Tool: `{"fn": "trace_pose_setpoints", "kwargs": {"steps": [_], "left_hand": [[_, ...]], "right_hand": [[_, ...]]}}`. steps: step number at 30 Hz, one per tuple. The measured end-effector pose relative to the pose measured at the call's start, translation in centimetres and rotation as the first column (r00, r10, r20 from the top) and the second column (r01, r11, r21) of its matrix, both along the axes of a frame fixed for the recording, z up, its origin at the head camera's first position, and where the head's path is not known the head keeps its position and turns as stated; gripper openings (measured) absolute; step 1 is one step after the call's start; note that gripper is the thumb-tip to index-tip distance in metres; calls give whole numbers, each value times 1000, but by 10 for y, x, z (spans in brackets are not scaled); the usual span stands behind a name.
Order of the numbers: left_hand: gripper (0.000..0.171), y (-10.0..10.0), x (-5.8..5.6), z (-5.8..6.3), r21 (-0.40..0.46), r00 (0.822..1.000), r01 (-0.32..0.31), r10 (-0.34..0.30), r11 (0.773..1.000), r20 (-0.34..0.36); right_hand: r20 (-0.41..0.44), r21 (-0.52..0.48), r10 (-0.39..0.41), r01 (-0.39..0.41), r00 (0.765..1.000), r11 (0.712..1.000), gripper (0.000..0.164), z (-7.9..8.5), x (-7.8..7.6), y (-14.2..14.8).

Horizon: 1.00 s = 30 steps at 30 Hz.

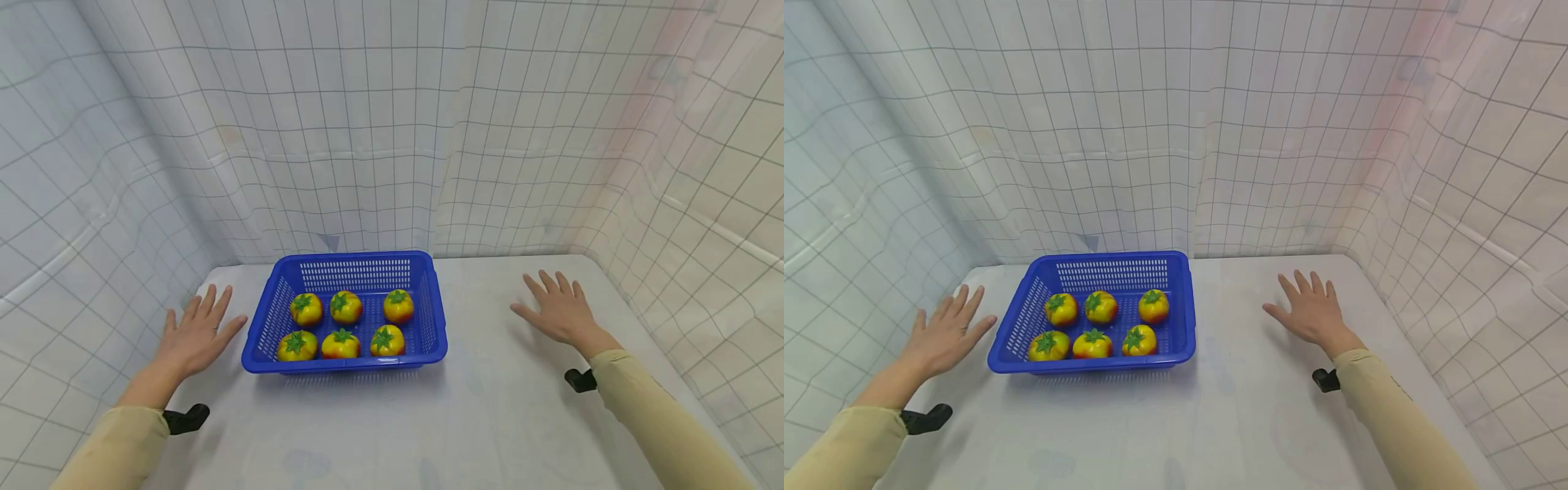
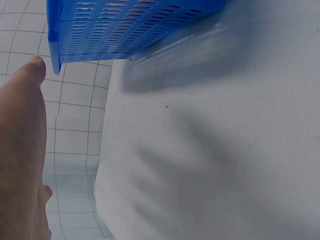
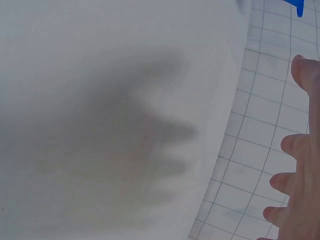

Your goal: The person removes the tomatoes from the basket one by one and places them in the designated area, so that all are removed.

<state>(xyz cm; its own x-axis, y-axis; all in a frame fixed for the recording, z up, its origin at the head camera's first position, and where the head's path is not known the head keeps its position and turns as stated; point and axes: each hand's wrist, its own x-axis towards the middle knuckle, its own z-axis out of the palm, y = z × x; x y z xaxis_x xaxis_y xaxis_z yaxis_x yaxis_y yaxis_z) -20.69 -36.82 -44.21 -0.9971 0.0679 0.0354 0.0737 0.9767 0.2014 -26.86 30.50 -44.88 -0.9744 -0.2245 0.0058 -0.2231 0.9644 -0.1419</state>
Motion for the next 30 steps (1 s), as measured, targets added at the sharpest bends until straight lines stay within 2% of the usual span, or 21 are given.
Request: {"fn": "trace_pose_setpoints", "kwargs": {"steps": [9, 17, 23, 30], "left_hand": [[81, 11, 6, 8, 47, 998, 57, -58, 997, 11], [77, 19, 15, 8, 147, 994, 107, -110, 983, 11], [76, 23, 23, 5, 226, 989, 145, -147, 963, -7], [78, 29, 30, 1, 346, 982, 175, -190, 922, 8]], "right_hand": [[-5, -32, 38, -39, 999, 999, 90, 4, 2, -11], [-13, -60, 59, -60, 998, 996, 88, 6, 4, -20], [-16, -60, 80, -81, 997, 995, 87, 5, 5, -27], [-29, -90, 100, -102, 995, 991, 86, 4, 8, -34]]}}
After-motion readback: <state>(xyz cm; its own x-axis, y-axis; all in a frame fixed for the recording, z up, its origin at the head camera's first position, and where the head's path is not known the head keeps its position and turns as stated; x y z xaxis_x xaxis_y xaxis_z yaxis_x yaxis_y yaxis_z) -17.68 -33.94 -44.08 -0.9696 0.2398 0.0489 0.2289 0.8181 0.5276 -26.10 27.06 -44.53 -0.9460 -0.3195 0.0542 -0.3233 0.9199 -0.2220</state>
